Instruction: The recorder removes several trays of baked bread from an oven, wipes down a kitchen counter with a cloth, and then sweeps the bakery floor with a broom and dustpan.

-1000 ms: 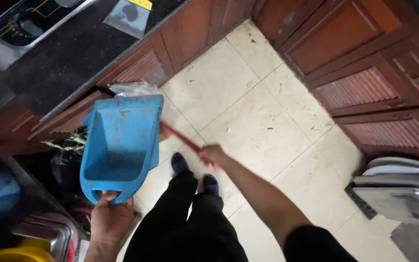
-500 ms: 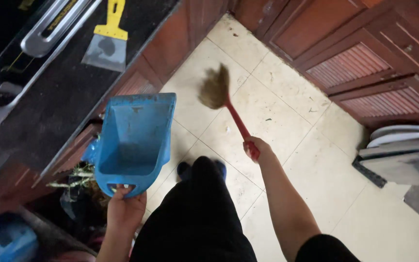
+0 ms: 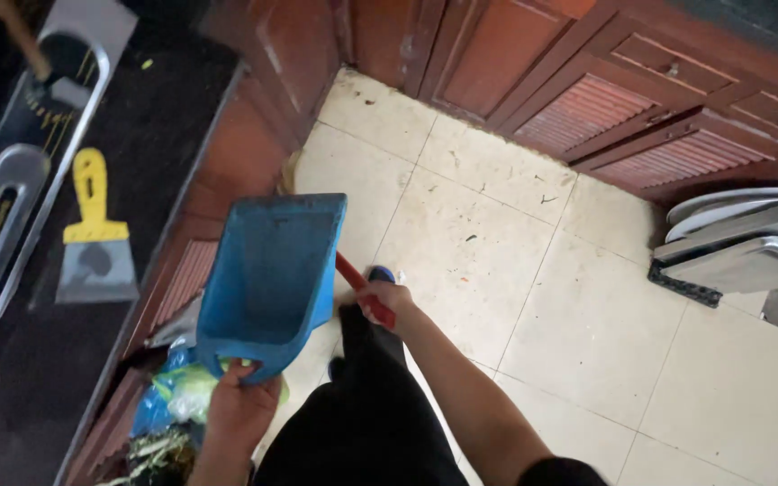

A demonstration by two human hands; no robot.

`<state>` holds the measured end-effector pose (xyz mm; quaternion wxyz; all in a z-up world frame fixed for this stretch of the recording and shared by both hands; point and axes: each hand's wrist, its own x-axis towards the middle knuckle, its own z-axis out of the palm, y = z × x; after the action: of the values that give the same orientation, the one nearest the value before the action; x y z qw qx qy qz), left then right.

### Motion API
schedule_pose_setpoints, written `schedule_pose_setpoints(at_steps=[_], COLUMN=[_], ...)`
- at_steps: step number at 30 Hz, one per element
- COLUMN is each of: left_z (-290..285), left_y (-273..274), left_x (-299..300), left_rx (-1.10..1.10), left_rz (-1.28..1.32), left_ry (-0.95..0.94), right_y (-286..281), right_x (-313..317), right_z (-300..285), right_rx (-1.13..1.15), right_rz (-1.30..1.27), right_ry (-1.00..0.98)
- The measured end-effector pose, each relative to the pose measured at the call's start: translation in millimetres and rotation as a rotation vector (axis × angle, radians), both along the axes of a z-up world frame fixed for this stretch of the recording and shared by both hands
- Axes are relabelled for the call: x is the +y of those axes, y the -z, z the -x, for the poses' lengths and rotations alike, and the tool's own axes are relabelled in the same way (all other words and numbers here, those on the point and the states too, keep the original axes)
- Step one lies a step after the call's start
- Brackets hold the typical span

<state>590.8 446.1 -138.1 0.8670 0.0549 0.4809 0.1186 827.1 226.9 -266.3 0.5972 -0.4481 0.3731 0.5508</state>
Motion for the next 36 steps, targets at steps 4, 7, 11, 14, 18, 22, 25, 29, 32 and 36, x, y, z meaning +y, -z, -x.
schedule_pose_setpoints(at_steps=[4, 7, 11, 14, 18, 22, 25, 29, 32, 36], left_z=[-76, -97, -117, -147, -181, -229, -297, -331, -350, -382], left_y=[-31, -15, 13, 15, 16, 19, -49, -66, -57, -56], left_x=[15, 24, 39, 52, 67, 92, 87, 98, 118, 132], left_rx=[0.015, 0.056, -0.013, 0.153, 0.104, -0.082, 0.193, 0.168, 0.245, 0.125], left_rz=[-0.124, -0.126, 0.064, 0.046, 0.135, 0.261, 0.132, 0.06, 0.102, 0.161], left_ry=[0.165, 0.19, 0.094, 0.129, 0.144, 0.202, 0.228, 0.303, 0.351, 0.4], right_y=[85, 41, -58, -135, -148, -90, -23, 88, 96, 29], right_x=[-49, -109, -131, -113, -71, 20, 81, 46, -19, -64], right_z=[-16, -20, -29, -33, -46, -113, -190, -230, -190, -121], right_rx=[-0.014, 0.023, 0.0, -0.117, -0.139, -0.194, -0.203, -0.095, 0.022, 0.133], right_rz=[0.032, 0.203, 0.315, 0.331, 0.236, -0.038, 0.081, 0.082, -0.027, 0.084], right_ry=[0.312, 0.398, 0.528, 0.481, 0.373, 0.417, 0.21, 0.389, 0.582, 0.828])
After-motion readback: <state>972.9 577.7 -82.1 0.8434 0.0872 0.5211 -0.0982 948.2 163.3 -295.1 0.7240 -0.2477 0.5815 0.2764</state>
